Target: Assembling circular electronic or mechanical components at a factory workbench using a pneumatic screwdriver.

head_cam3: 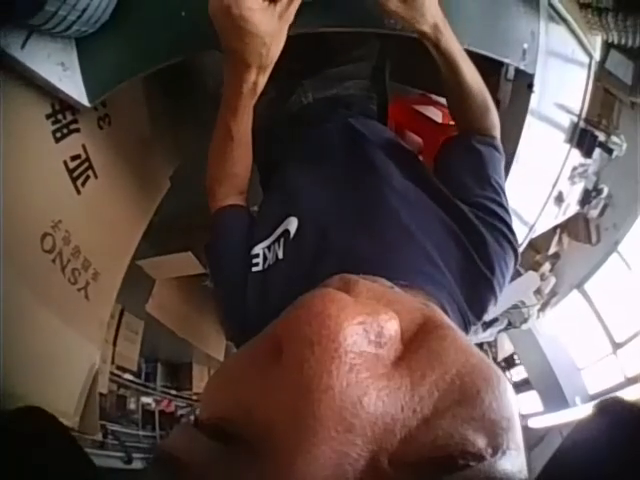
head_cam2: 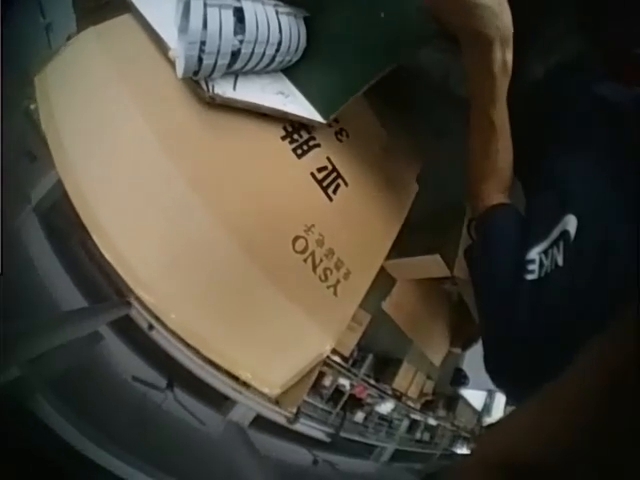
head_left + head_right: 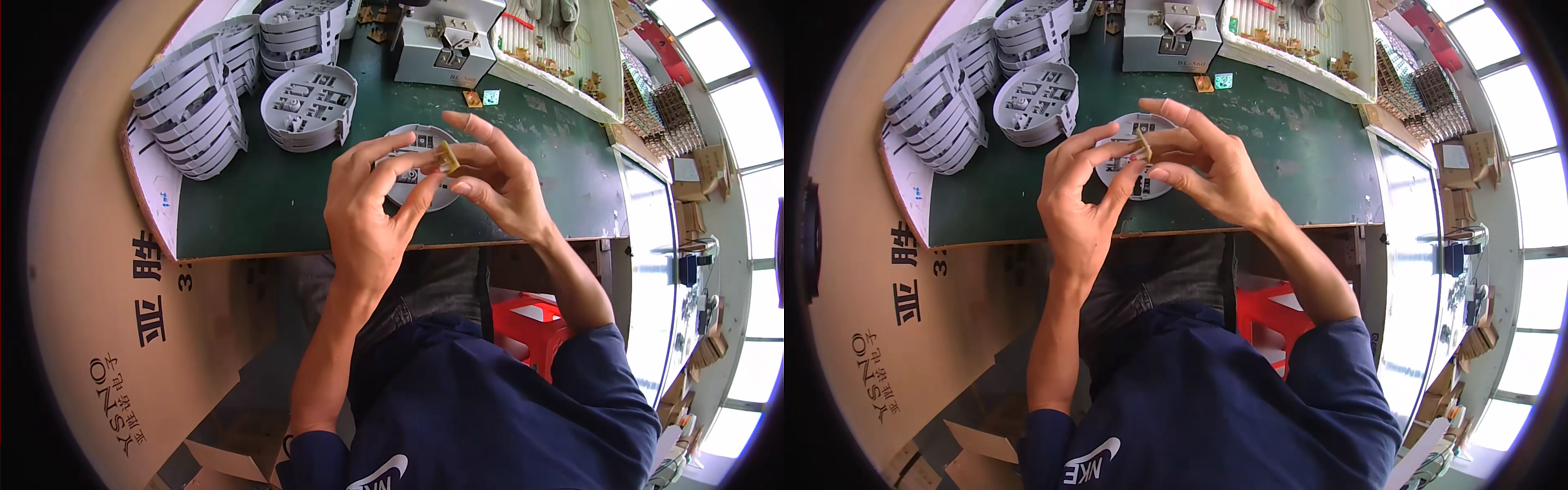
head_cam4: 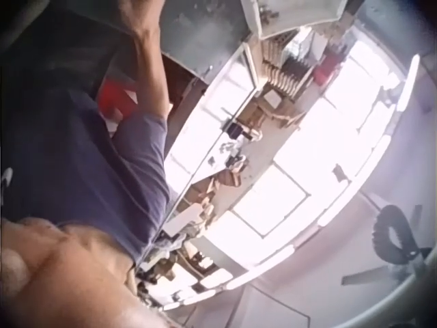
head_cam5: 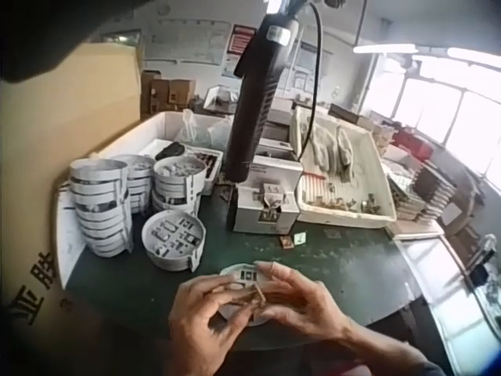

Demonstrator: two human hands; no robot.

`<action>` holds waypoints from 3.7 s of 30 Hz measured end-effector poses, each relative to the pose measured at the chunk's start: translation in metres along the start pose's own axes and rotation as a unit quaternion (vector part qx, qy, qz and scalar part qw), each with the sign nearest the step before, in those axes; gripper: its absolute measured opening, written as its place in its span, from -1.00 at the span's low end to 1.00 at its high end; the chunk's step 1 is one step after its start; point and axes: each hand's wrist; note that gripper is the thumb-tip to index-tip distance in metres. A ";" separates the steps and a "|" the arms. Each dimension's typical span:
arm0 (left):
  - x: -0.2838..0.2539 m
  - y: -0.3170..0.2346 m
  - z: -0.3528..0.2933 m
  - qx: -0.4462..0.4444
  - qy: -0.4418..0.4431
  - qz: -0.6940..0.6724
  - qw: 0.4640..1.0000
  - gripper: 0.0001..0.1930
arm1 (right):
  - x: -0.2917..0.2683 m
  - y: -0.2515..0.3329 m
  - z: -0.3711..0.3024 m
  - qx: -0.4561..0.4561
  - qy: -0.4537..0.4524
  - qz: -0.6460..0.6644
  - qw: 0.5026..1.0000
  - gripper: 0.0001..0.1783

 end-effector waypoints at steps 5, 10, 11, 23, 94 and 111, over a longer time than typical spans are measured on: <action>0.000 -0.003 0.001 0.093 -0.011 0.068 0.993 -0.72 | -0.003 -0.022 -0.001 -0.023 -0.006 0.034 0.999 -0.50; 0.000 -0.007 0.001 0.089 -0.021 0.037 0.995 -0.70 | -0.007 -0.027 -0.004 -0.010 -0.005 0.075 0.997 -0.55; -0.001 -0.008 0.000 0.101 -0.015 0.041 0.994 -0.69 | -0.006 -0.027 -0.005 -0.010 -0.013 0.061 0.998 -0.57; -0.001 -0.006 -0.002 0.114 -0.008 0.038 0.993 -0.71 | 0.000 -0.030 -0.008 -0.028 -0.026 0.004 0.999 -0.63; 0.000 0.015 -0.007 -0.002 0.090 0.056 0.994 -0.06 | -0.008 0.003 0.028 -0.035 -0.073 -0.410 0.909 -0.64; 0.008 0.014 -0.006 -0.040 0.141 0.107 0.983 -0.07 | -0.001 -0.013 0.040 -0.070 -0.011 -0.501 0.863 -0.66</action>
Point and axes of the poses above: each hand's wrist, its own z-axis towards the middle knuckle, its own x-axis out of the palm, y = z × x, and after that the axes turned 2 degrees about -y, right-handed
